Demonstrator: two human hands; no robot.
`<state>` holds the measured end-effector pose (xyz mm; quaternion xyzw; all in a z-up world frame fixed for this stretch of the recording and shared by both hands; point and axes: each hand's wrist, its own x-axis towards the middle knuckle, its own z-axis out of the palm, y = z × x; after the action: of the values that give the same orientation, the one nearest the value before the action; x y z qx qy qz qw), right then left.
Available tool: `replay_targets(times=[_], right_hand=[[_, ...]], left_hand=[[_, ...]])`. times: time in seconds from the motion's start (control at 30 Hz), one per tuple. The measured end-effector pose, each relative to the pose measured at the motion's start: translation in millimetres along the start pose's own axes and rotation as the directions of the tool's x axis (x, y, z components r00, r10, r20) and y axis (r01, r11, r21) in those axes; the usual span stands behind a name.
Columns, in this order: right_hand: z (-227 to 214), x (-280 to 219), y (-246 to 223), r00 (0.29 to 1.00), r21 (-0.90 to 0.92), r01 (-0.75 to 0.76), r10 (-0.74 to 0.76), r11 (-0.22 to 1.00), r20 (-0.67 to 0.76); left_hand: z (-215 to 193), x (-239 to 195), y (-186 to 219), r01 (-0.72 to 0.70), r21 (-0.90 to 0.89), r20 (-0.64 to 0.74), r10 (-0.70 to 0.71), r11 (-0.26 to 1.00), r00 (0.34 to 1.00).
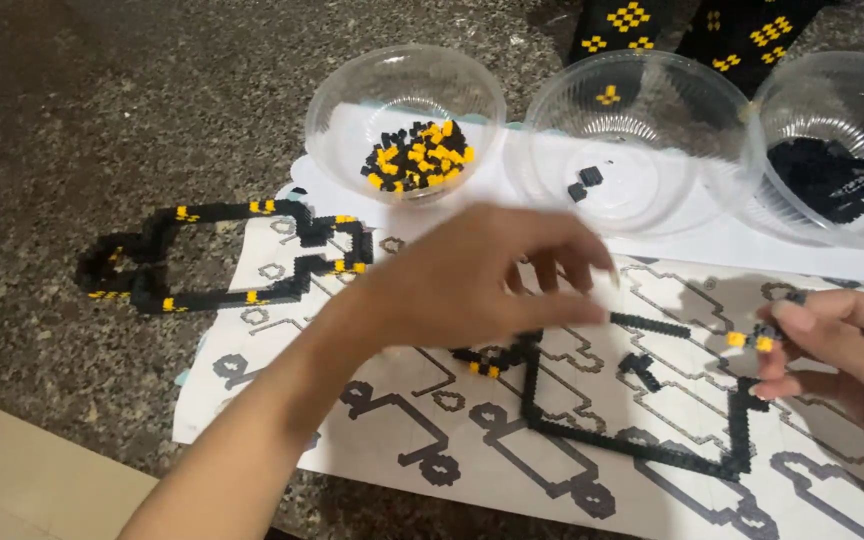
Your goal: Assembling a structure using small interlocking plastic blocks while following a printed pattern guide.
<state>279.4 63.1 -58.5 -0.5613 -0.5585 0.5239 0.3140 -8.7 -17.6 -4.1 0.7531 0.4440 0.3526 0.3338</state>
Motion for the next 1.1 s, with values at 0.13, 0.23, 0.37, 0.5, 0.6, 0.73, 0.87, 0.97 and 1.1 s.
replay_targets(times=[0.13, 0.23, 0.37, 0.5, 0.6, 0.73, 0.87, 0.97, 1.1], right_hand=[[-1, -3, -8, 1.000, 0.006, -0.015, 0.015, 1.000, -0.010], [7, -16, -30, 0.997, 0.051, -0.062, 0.065, 0.997, -0.050], [6, -18, -48, 0.990, 0.075, -0.128, 0.131, 0.989, -0.046], [1, -18, -53, 0.988, 0.034, -0.149, 0.150, 0.988, -0.047], [-1, -18, -53, 0.994, 0.054, -0.109, 0.110, 0.993, -0.015], [0, -18, -54, 0.993, 0.037, -0.110, 0.111, 0.993, -0.026], [0, -19, -53, 0.995, 0.041, -0.096, 0.096, 0.995, 0.004], [0, -20, -56, 0.995, 0.042, -0.102, 0.102, 0.994, -0.003], [6, -27, -67, 0.992, 0.003, -0.119, 0.119, 0.993, -0.033]], left_hand=[[16, 5, -10, 0.063, 0.242, 0.183, -0.109, 0.968, 0.977], [32, 7, -25, -0.061, 0.302, 0.238, -0.013, 0.951, 0.971], [45, 12, -17, 0.038, 0.423, 0.175, -0.123, 0.905, 0.977], [46, 12, -8, 0.102, 0.359, 0.148, -0.165, 0.928, 0.975], [37, 10, -5, 0.191, 0.253, 0.136, -0.231, 0.948, 0.964], [37, 10, 3, 0.207, 0.296, 0.225, -0.279, 0.932, 0.934], [57, 11, -26, 0.019, 0.384, 0.172, -0.092, 0.923, 0.981], [51, 10, -17, 0.068, 0.321, 0.147, -0.121, 0.945, 0.982], [34, 9, -7, 0.161, 0.247, 0.095, -0.190, 0.955, 0.977]])
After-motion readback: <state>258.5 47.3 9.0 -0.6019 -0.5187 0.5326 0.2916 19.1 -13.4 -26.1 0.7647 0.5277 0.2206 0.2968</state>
